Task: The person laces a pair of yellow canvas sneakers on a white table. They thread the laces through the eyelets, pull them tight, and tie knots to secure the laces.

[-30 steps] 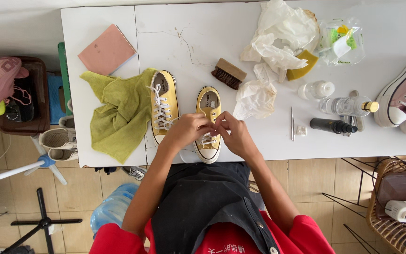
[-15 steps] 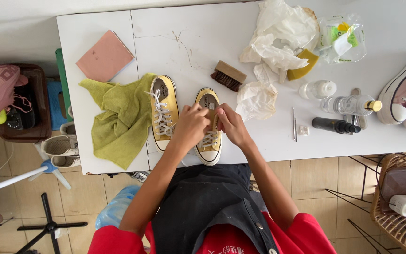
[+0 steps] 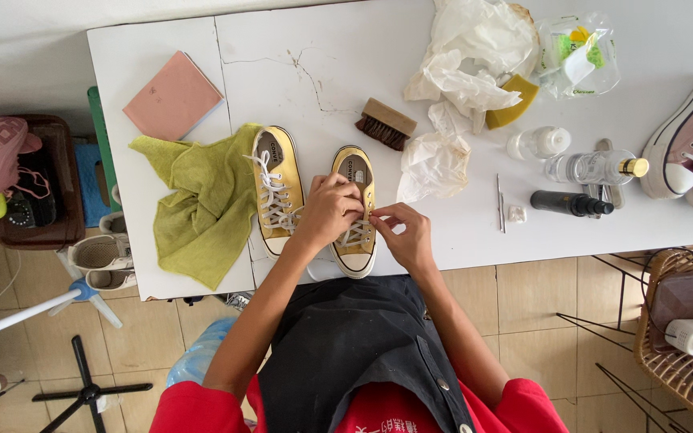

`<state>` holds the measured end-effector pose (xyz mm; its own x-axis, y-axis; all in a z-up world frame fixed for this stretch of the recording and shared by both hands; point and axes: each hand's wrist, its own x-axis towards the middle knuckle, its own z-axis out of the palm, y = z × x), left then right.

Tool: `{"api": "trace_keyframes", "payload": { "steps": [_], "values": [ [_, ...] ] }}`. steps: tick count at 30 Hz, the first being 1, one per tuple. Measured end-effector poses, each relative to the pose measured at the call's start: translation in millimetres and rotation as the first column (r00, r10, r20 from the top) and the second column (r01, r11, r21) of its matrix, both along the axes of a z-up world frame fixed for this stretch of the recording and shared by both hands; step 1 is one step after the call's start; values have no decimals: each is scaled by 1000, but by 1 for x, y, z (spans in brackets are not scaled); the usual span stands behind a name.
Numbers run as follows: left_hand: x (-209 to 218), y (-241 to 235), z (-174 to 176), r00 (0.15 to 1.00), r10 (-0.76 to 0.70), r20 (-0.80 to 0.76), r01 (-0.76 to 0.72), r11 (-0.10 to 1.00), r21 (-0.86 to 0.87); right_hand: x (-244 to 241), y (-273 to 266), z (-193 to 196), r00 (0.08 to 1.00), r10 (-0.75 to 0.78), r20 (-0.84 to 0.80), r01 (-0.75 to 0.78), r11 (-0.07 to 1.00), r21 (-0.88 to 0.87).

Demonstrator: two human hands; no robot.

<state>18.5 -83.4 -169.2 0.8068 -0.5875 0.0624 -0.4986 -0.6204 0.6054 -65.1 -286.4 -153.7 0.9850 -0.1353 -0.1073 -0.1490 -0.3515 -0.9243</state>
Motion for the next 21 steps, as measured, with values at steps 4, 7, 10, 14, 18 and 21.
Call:
{"api": "trace_keyframes", "payload": {
  "steps": [4, 7, 10, 14, 18, 21],
  "values": [
    [-4, 1, 3, 999, 35, -35, -37, 998, -60, -5, 12, 2, 996, -11, 87, 25, 987, -158],
    [-2, 4, 0, 998, 35, -54, -40, 996, -81, -4, 18, 3, 991, -18, 130, 49, 971, -235],
    [1, 8, 4, 979, -29, -199, 29, 1000, -6, -4, 18, -6, 988, 26, 152, 30, 934, -357],
    [6, 14, 18, 957, -101, -273, 122, 991, 61, -12, -21, -20, 986, -143, 90, 163, 940, -299],
    [6, 24, 31, 947, -136, -292, 158, 986, 50, -31, -105, -19, 883, -468, -45, 409, 812, -417],
    [4, 30, 36, 969, -141, -201, 152, 987, 42, -44, -130, -34, 924, -376, -71, 251, 735, -629]
  ]
}}
